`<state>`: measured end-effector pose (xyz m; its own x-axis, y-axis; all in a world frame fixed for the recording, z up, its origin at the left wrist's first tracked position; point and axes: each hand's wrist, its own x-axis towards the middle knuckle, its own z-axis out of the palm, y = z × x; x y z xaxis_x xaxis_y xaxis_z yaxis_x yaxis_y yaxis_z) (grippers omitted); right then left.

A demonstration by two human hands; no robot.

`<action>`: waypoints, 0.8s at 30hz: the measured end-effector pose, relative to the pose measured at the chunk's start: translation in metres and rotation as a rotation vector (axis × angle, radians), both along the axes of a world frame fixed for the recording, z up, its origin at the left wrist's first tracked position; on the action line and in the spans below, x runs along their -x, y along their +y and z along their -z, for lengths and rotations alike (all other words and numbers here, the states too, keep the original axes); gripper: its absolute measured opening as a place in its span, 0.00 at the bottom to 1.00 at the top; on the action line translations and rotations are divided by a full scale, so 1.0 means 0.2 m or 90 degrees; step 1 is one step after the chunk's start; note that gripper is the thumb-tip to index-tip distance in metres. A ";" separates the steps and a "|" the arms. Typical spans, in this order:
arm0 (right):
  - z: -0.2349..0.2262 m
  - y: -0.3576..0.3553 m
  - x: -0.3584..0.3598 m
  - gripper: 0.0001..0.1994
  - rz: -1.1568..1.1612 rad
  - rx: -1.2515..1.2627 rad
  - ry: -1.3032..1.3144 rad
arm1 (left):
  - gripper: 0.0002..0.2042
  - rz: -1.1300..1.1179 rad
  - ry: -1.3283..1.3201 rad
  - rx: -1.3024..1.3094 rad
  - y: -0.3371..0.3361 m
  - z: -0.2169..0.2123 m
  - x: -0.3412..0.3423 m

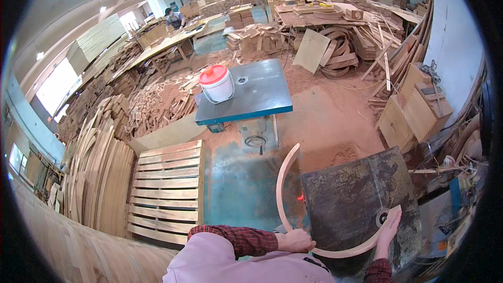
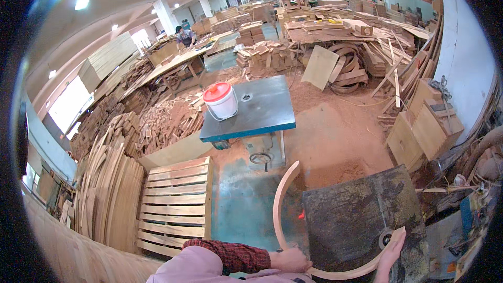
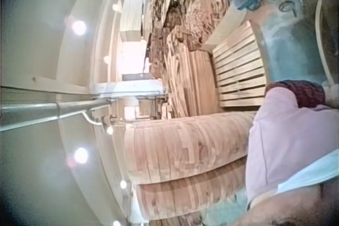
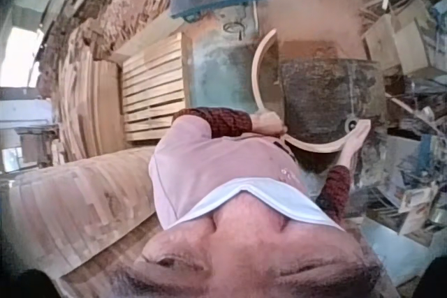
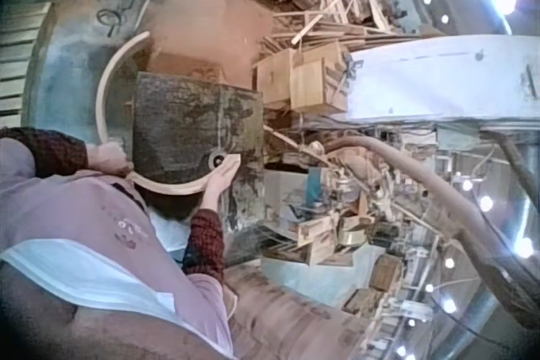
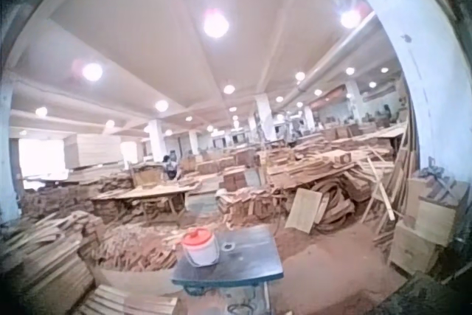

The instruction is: Sanding the inner edge of a curved wooden component using a spindle sander.

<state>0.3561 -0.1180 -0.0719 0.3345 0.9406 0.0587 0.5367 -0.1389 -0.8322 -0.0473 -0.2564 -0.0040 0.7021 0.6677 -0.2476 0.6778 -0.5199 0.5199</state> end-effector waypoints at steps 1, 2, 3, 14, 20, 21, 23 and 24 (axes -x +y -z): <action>0.03 -0.01 -0.02 0.27 0.000 -0.005 0.002 | 0.10 0.003 0.010 0.000 0.00 -0.01 0.01; 0.06 -0.02 -0.03 0.27 0.000 -0.010 0.003 | 0.10 0.011 0.016 -0.006 0.00 -0.03 0.02; 0.07 -0.03 -0.03 0.27 -0.002 -0.015 0.006 | 0.11 0.016 0.025 -0.012 0.00 -0.06 0.04; 0.13 -0.13 0.02 0.27 0.032 0.012 -0.008 | 0.11 0.047 0.015 -0.041 -0.02 -0.03 0.17; 0.16 -0.16 0.01 0.27 0.024 -0.018 -0.029 | 0.12 0.065 0.021 -0.046 0.01 -0.02 0.19; 0.16 -0.17 0.01 0.27 0.018 -0.026 -0.032 | 0.11 0.064 0.021 -0.046 0.01 0.00 0.19; 0.20 -0.18 -0.02 0.27 0.026 -0.038 -0.038 | 0.11 0.065 0.012 -0.052 0.02 0.01 0.20; 0.19 -0.19 0.00 0.27 0.029 -0.042 -0.041 | 0.11 0.068 0.004 -0.056 0.01 0.01 0.21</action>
